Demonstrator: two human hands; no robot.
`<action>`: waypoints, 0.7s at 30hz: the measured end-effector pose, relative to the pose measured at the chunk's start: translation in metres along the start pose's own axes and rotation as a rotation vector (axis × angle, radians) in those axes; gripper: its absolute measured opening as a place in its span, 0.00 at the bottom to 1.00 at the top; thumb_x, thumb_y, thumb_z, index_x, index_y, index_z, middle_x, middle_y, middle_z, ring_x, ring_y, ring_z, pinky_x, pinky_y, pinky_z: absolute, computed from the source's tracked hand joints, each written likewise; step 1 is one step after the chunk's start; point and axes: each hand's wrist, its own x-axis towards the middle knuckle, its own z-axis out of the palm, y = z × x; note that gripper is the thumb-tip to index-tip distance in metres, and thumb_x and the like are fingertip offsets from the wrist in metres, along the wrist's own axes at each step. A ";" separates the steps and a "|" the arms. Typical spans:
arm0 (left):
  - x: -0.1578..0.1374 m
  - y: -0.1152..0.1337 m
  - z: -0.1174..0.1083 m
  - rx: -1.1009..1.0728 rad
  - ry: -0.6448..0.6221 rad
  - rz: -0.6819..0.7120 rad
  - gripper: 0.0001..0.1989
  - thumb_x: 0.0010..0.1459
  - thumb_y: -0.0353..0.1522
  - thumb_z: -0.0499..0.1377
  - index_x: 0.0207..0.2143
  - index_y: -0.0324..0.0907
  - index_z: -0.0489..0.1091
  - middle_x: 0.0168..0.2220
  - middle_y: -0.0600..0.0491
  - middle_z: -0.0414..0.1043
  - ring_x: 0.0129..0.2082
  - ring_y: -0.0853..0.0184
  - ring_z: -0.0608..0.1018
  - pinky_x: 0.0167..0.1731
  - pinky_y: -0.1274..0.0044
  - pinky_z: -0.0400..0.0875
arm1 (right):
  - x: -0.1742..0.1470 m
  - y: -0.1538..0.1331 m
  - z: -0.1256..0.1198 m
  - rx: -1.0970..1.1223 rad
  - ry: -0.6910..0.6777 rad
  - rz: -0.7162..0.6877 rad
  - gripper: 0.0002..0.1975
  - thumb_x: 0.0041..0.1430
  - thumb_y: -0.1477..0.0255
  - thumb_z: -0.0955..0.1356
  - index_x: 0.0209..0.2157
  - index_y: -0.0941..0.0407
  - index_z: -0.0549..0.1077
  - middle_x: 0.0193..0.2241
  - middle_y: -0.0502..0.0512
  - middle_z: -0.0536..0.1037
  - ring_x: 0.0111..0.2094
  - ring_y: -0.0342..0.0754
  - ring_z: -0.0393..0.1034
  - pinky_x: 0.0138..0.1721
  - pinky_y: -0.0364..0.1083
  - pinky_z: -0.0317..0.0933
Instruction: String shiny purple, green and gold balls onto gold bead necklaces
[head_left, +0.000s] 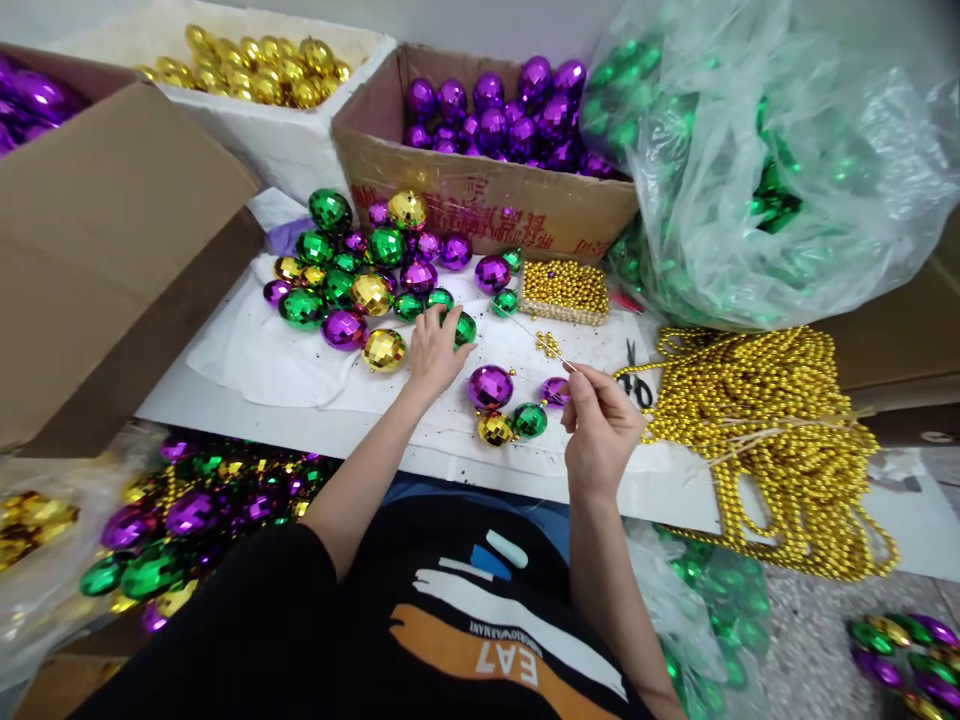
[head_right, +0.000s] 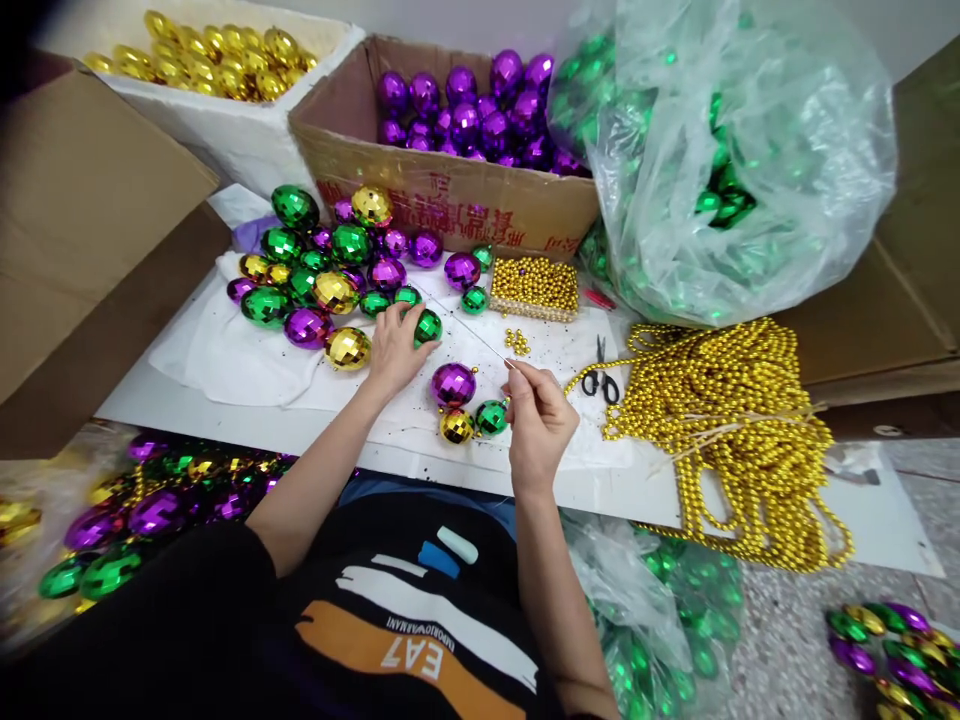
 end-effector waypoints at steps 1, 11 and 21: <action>0.000 -0.002 0.004 0.014 -0.008 0.001 0.29 0.42 0.28 0.73 0.49 0.43 0.74 0.56 0.41 0.65 0.63 0.44 0.59 0.63 0.60 0.54 | 0.000 -0.002 -0.001 -0.010 0.011 -0.023 0.12 0.60 0.62 0.71 0.39 0.55 0.81 0.28 0.49 0.75 0.18 0.36 0.58 0.19 0.40 0.54; -0.018 0.012 -0.029 -1.142 -0.230 -0.675 0.22 0.57 0.47 0.61 0.47 0.42 0.68 0.43 0.46 0.75 0.42 0.60 0.79 0.40 0.71 0.76 | -0.012 -0.040 0.004 0.087 0.139 -0.185 0.05 0.62 0.70 0.69 0.34 0.56 0.73 0.35 0.53 0.82 0.14 0.34 0.58 0.15 0.39 0.50; -0.042 0.024 -0.028 -1.446 -0.278 -0.902 0.21 0.64 0.43 0.54 0.50 0.36 0.68 0.47 0.40 0.76 0.50 0.57 0.79 0.48 0.70 0.78 | -0.033 -0.051 0.018 0.019 0.208 -0.306 0.14 0.63 0.72 0.69 0.51 0.53 0.71 0.33 0.51 0.79 0.25 0.42 0.74 0.17 0.39 0.55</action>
